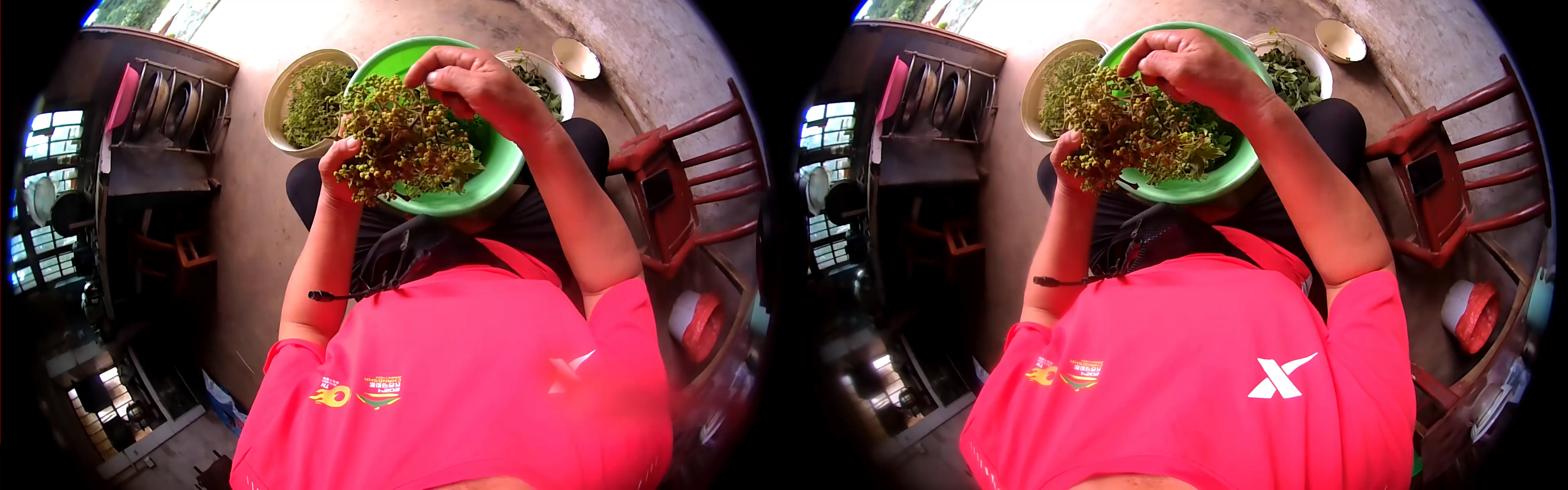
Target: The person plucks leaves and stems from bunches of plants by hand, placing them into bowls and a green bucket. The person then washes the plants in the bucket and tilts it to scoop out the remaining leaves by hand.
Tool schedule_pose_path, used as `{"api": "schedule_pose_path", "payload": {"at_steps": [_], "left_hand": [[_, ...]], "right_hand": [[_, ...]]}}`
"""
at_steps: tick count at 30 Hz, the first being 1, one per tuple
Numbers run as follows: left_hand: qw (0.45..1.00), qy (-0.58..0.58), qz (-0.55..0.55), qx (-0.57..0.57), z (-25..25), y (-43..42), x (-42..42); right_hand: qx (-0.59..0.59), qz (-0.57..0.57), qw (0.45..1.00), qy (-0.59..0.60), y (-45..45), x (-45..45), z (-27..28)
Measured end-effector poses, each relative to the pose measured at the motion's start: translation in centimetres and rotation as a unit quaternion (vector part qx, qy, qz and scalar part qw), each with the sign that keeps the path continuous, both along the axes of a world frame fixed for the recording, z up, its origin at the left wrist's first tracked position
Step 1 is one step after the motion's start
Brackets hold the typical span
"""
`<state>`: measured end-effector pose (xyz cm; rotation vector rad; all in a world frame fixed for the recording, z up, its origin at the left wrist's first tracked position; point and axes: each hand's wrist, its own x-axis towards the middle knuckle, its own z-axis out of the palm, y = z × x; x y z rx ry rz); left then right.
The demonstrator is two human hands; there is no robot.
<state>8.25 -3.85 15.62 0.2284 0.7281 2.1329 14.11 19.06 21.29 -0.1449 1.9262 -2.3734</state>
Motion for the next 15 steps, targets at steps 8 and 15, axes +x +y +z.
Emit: {"api": "schedule_pose_path", "payload": {"at_steps": [8, 15], "left_hand": [[0.998, 0.054, 0.027, -0.028, 0.0, 0.1, -0.6], [0.994, 0.067, 0.068, -0.054, -1.3, 0.4, -0.7]], "right_hand": [[0.324, 0.021, 0.946, 0.017, 0.0, -1.1, -0.9], [0.446, -0.028, 0.893, 0.062, -0.6, -1.0, -2.1]]}}
